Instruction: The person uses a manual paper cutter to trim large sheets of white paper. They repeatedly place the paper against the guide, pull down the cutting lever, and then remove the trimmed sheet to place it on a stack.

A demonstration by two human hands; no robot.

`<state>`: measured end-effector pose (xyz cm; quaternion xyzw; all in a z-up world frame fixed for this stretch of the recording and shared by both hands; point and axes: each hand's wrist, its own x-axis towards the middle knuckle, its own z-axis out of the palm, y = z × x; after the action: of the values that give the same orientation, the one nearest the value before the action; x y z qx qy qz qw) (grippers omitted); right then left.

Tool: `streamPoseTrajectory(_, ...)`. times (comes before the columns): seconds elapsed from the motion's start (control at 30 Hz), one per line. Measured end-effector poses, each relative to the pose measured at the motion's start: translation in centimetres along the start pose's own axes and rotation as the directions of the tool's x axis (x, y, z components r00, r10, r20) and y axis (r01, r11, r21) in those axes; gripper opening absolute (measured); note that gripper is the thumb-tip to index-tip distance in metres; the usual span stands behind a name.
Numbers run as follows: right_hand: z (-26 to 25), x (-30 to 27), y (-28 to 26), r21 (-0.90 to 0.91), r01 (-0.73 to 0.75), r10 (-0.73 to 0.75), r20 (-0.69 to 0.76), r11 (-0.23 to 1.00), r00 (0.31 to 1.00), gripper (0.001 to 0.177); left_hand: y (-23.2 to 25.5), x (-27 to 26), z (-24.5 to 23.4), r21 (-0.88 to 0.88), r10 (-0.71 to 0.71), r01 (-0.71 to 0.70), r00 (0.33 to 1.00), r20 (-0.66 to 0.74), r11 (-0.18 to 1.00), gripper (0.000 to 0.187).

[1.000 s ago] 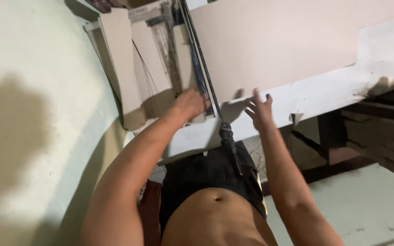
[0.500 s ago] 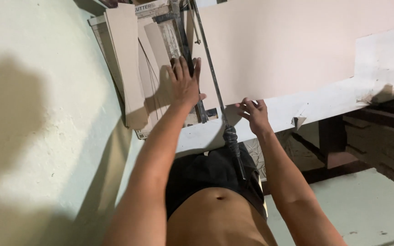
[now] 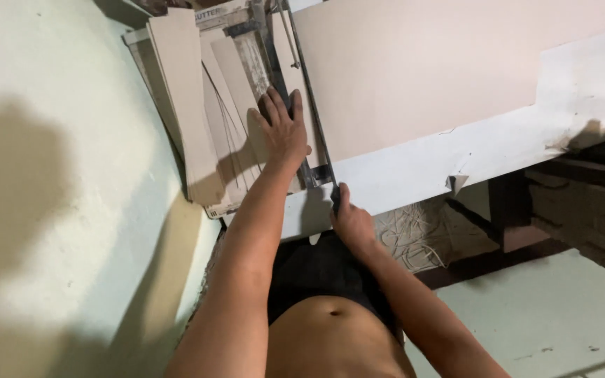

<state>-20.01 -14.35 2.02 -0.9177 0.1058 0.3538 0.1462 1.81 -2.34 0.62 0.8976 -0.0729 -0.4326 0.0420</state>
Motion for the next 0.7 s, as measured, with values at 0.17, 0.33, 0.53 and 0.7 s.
streamPoseTrajectory(0.17,-0.4,-0.5,0.2,0.188,-0.05,0.025,0.133,0.981,0.991,0.07,-0.8,0.1,2.3,0.01,0.017,-0.016,0.997,-0.081,1.0,0.127)
streamPoseTrajectory(0.33,-15.1,-7.6,-2.7,0.481,-0.113,0.041,0.157,0.87,0.987,0.086,0.3,-2.6,0.7,-0.335,0.076,-0.124,0.986,-0.152,0.934,0.067)
streamPoseTrajectory(0.53,-7.6,3.8,6.9,0.922,-0.225,0.234,0.154,0.317,0.96,0.073,-1.2,0.7,8.4,0.105,0.55,-0.541,0.815,-0.18,0.835,0.002)
streamPoseTrajectory(0.7,-7.5,11.0,13.6,0.925,-0.06,0.418,0.227,-0.375,0.879,0.056,-8.7,5.6,21.9,0.272,0.721,-0.669,0.615,-0.321,0.692,0.062)
